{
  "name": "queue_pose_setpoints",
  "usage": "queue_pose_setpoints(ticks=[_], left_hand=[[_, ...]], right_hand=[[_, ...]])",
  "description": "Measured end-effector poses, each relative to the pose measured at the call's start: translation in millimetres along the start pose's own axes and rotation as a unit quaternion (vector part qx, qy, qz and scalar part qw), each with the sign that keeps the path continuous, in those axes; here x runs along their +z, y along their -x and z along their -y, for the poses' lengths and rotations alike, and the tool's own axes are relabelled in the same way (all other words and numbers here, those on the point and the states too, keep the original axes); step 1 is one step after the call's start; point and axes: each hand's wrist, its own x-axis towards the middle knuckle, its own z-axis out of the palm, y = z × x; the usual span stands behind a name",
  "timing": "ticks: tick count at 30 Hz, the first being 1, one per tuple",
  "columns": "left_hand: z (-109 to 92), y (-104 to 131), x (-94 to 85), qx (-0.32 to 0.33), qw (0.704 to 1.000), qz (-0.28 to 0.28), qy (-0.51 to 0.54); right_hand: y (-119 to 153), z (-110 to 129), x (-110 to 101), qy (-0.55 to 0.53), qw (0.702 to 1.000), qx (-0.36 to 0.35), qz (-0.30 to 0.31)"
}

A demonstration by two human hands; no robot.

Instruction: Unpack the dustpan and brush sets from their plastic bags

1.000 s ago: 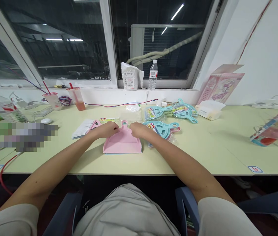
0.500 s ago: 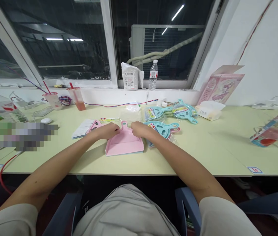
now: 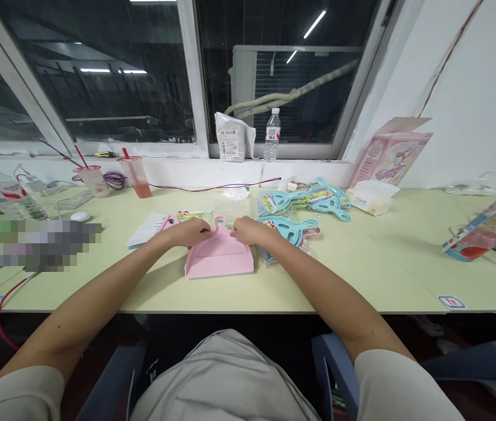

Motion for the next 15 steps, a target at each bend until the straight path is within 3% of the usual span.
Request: queue_pose_setpoints(ticks=[2,4,6,8,15], left_hand=[[-0.7,1.5,-2.5,-0.009,1.0,-0.015,0.011],[-1.5,2.0,-4.0,-0.017,0.998,-0.068,-0.005],[-2.2,1.5,-4.4,-0.031,0.99,-0.134,-0.034],[-2.9,0.2,-3.8,-0.041,0.98,-0.185,-0.06],[-6.0,-3.3,-0.2,-0.01,0.961,-0.244,-0.132]], right_hand=[[3.8,-3.0,-11.9,-0.026,0.998,0.006,-0.048],[8.6,-13.7,-29.3,-0.063,0.99,0.011,-0.123],[12.3,-33.8,-47.7,-0.092,0.978,0.018,-0.188],[13.7,-60.8,-62.0,-0.067,0.974,0.043,-0.212],[10.9,-141.9,-73.8,0.038,0.979,0.198,-0.029]])
